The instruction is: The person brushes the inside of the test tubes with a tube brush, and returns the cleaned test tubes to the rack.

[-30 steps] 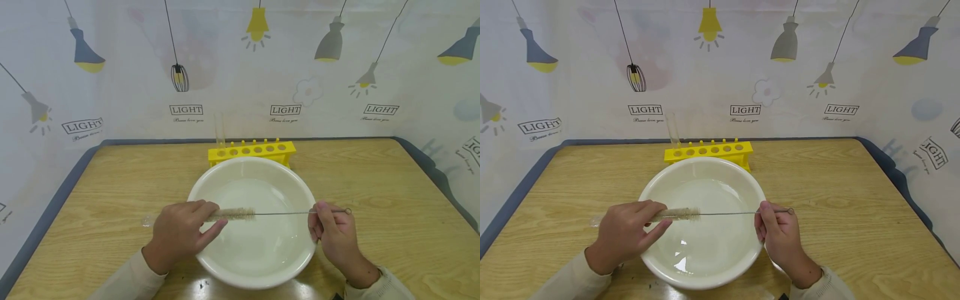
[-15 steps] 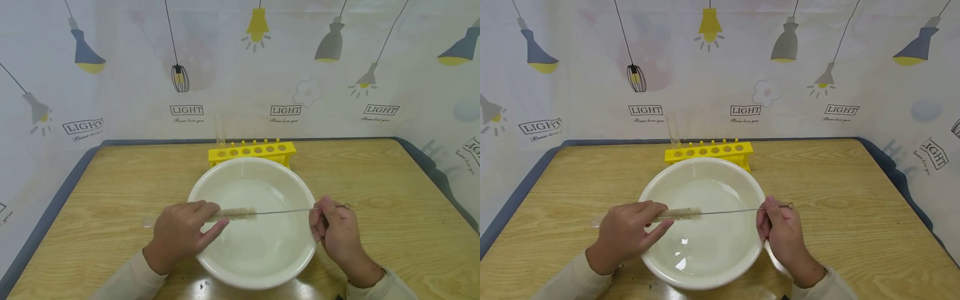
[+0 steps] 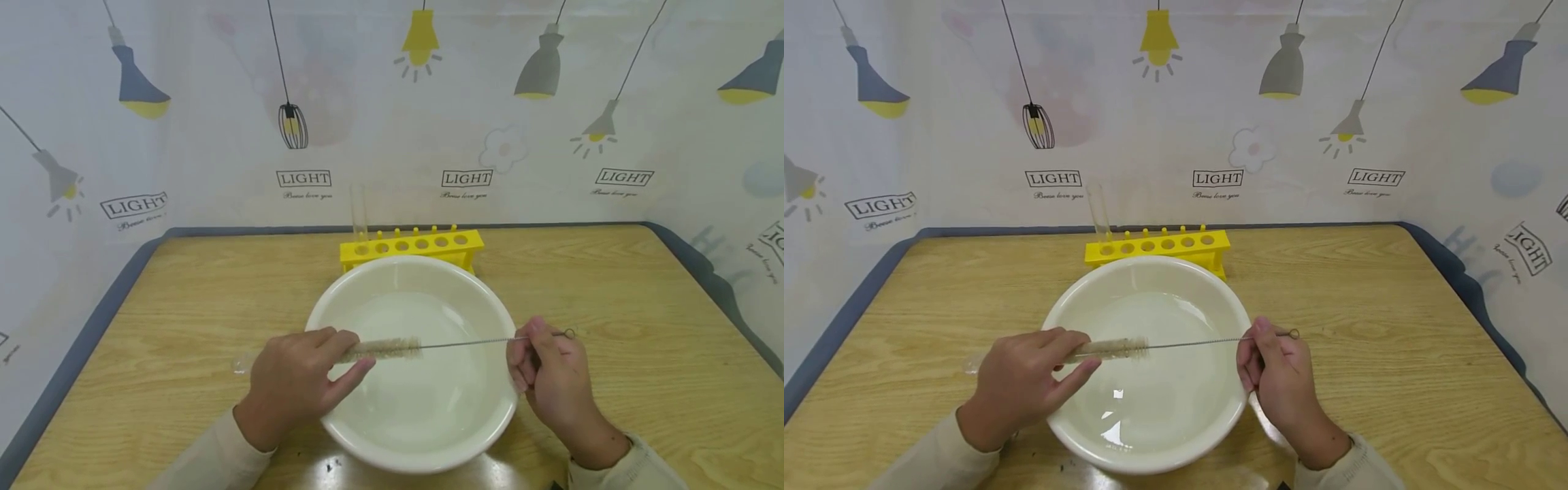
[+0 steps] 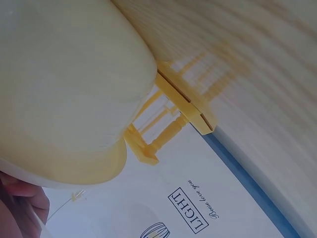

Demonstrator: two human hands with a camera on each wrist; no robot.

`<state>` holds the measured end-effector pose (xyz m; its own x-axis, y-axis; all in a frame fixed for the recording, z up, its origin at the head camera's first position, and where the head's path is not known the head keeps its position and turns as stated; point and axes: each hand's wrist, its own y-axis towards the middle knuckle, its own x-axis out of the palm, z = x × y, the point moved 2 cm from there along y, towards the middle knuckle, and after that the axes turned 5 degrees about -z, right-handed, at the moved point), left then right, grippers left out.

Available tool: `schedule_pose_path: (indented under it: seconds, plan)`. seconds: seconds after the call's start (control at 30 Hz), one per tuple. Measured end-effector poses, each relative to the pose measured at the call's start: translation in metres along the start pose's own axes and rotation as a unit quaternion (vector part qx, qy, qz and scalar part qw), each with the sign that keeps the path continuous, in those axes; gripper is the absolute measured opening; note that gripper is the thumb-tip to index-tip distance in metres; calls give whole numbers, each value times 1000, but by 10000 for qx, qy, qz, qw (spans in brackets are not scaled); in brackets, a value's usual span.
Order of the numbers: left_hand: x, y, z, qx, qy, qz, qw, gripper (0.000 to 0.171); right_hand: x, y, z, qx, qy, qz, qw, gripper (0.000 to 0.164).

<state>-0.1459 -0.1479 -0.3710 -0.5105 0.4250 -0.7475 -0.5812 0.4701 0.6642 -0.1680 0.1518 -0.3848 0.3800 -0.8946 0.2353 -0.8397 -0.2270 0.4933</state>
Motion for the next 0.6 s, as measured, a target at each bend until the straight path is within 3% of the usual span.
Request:
schedule_pose_path:
  seconds: [0.2,0.43,0.6]
  plan:
    - [-1,1,0,-9,5,0,10000,47,-2,1,0,-31,501,-32,9987,50]
    - [-2,2,0,1,-27,40,10000,48,-1,2,-3,213,142,222,9994,50]
    - [-1,1,0,-6,-28,49,10000,47,-2,3,-1,52,569,109,9983,52]
